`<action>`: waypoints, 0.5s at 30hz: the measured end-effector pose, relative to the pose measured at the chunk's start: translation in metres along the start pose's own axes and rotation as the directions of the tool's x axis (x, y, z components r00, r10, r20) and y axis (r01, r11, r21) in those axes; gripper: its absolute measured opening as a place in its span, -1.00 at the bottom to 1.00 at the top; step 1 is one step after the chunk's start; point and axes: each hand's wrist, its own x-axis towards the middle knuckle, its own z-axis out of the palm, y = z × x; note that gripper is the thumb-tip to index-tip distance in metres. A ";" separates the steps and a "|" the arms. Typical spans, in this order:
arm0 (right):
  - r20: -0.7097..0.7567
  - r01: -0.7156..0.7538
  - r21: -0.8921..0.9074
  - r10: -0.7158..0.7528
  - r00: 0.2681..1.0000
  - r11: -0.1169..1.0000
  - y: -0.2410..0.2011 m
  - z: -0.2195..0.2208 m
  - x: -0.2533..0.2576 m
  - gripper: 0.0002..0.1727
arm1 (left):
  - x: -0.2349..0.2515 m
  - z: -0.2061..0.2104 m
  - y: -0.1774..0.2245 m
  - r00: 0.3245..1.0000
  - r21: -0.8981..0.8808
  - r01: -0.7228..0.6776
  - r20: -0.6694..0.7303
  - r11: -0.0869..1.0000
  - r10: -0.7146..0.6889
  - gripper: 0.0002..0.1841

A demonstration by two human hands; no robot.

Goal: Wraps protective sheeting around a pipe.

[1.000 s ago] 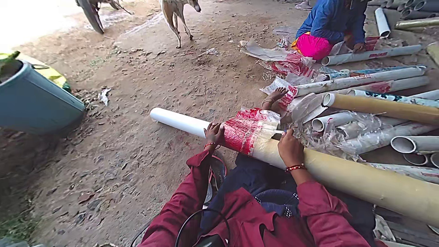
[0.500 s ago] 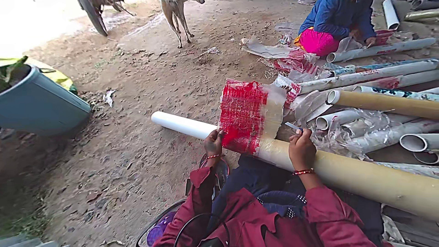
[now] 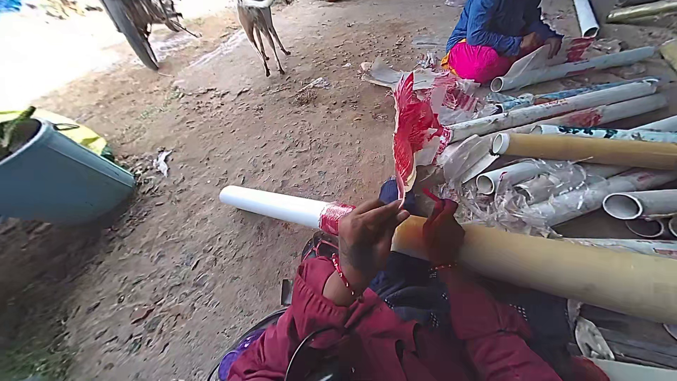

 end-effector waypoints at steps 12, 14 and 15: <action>-0.168 0.108 0.390 -0.044 0.985 0.915 0.025 0.003 -0.005 -0.60 | 0.031 -0.050 -0.008 0.928 -0.450 0.235 0.366 0.862 -0.062 -0.68; -0.166 0.121 0.404 -0.058 0.984 0.906 0.027 0.003 -0.009 -0.59 | 0.027 -0.056 -0.036 0.899 -0.557 0.406 0.386 0.725 -0.207 -0.56; -0.172 0.131 0.392 -0.067 0.983 0.910 0.027 0.003 -0.011 -0.59 | 0.022 -0.044 -0.054 0.893 -0.609 0.449 0.285 0.654 -0.347 -0.56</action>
